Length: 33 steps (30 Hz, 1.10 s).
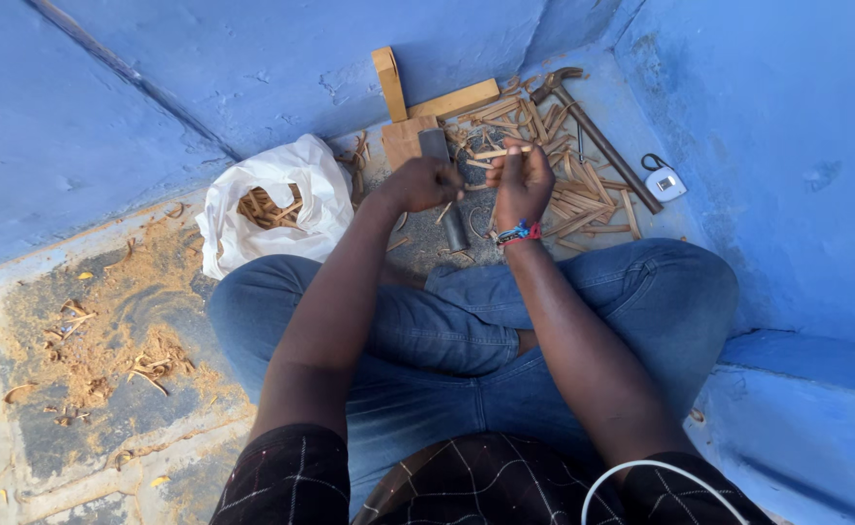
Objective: The person uses a hand scraper to smooth and shape various pieces of wood while sitting on the floor. They handle a cross-shaped wooden structure and individual wooden strips, placing some strips into a white bag.
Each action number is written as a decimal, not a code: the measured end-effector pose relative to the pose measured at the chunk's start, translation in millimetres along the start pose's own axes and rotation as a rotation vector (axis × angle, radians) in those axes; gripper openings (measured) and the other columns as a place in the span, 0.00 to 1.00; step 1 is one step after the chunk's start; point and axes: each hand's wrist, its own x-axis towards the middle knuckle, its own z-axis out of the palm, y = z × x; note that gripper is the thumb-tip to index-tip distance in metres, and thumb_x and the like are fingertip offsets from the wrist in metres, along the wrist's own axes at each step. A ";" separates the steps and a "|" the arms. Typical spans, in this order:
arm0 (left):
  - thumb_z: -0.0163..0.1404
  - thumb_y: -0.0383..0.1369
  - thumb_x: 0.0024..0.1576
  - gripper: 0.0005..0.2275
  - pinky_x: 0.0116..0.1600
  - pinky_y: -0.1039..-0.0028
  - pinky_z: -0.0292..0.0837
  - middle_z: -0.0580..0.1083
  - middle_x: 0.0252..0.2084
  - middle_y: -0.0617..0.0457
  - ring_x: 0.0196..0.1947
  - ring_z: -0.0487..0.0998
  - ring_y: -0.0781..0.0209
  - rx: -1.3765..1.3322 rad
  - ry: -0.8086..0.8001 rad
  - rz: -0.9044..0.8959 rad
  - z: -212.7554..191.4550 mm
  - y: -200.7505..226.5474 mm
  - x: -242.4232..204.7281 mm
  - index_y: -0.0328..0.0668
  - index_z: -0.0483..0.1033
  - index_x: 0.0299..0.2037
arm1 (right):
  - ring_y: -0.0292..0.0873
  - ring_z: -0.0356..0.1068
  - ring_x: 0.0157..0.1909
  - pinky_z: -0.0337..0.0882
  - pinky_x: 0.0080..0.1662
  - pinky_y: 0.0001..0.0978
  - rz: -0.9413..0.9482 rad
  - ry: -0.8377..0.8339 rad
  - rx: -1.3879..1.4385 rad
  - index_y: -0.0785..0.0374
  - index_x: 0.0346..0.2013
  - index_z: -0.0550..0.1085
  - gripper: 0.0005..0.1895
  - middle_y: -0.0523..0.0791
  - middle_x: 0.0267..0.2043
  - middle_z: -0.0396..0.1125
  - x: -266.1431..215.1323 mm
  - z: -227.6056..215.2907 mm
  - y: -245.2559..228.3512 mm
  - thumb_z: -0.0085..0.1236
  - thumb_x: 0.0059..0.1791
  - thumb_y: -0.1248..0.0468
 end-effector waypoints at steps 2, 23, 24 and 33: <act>0.63 0.32 0.51 0.15 0.42 0.72 0.75 0.81 0.37 0.48 0.35 0.79 0.66 -0.197 0.078 -0.039 -3.0 4.5 0.5 0.41 0.80 0.49 | 0.33 0.71 0.30 0.74 0.33 0.25 0.049 -0.027 -0.038 0.66 0.50 0.75 0.11 0.42 0.32 0.71 -2.6 1.1 -3.1 0.49 0.60 0.63; 0.51 0.27 0.64 0.09 0.54 0.74 0.80 0.79 0.54 0.52 0.52 0.81 0.63 -0.942 0.183 0.045 -39.0 25.0 -5.9 0.39 0.77 0.52 | 0.65 0.63 0.59 0.64 0.59 0.54 -0.151 -0.580 -1.238 0.50 0.56 0.76 0.26 0.62 0.54 0.66 -59.2 8.1 25.1 0.66 0.42 0.58; 0.51 0.27 0.64 0.09 0.54 0.73 0.80 0.79 0.54 0.51 0.52 0.82 0.63 -0.955 0.186 0.048 -39.9 25.2 -7.4 0.39 0.78 0.52 | 0.65 0.61 0.61 0.61 0.62 0.55 -0.055 -0.606 -1.287 0.48 0.59 0.75 0.28 0.61 0.56 0.65 -61.6 9.5 27.4 0.66 0.43 0.57; 0.53 0.28 0.62 0.08 0.47 0.75 0.80 0.82 0.46 0.51 0.45 0.84 0.63 -0.873 0.209 0.059 -31.0 -4.0 10.3 0.39 0.76 0.50 | 0.63 0.68 0.56 0.67 0.58 0.53 -0.097 -0.638 -1.210 0.52 0.59 0.74 0.28 0.58 0.52 0.70 -55.4 2.9 53.1 0.66 0.43 0.62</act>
